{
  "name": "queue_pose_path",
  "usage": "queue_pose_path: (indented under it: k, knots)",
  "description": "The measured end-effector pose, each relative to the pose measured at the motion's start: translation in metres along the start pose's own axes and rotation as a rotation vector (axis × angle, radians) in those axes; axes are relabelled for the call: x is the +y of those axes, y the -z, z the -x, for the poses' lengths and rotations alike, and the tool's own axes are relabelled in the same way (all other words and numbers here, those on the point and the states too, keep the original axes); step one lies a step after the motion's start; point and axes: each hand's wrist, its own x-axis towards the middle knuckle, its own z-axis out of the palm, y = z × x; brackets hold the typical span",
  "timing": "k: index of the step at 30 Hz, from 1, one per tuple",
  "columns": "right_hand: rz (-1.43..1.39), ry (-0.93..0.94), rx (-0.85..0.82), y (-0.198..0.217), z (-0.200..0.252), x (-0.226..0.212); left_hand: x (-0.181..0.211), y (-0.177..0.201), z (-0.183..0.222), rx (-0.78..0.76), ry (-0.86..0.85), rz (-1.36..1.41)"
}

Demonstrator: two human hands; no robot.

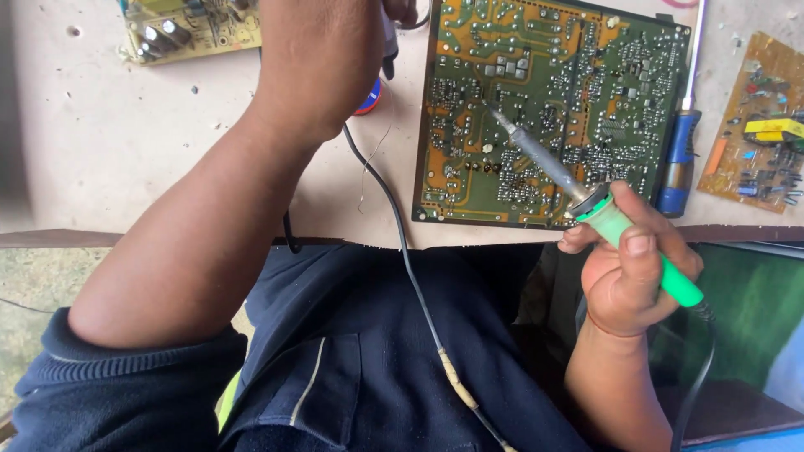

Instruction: Soldering and desoldering components on a circuit board for repair

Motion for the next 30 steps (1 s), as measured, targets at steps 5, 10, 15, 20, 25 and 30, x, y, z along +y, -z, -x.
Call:
queue_pose_path:
  k: [5,10,15,20,25,30]
  knots:
    - [0.008,0.024,-0.039,0.007,0.001,0.005,0.009,0.024,0.001,-0.098,0.029,0.173]
    - [0.046,-0.007,-0.043,0.015,0.005,0.009,0.026,0.037,-0.009,-0.262,0.091,0.089]
    - [0.05,-0.02,-0.029,0.022,0.007,0.015,0.047,0.045,-0.019,-0.287,0.295,0.521]
    - [0.062,-0.034,-0.055,0.02,0.007,0.009,0.029,0.024,-0.004,-0.171,0.007,0.223]
    - [0.166,0.004,-0.114,0.025,-0.002,0.001,0.031,0.023,-0.006,-0.165,-0.013,0.222]
    - [0.396,0.298,-0.221,0.037,-0.014,0.008,0.031,0.018,-0.007,-0.189,0.006,0.175]
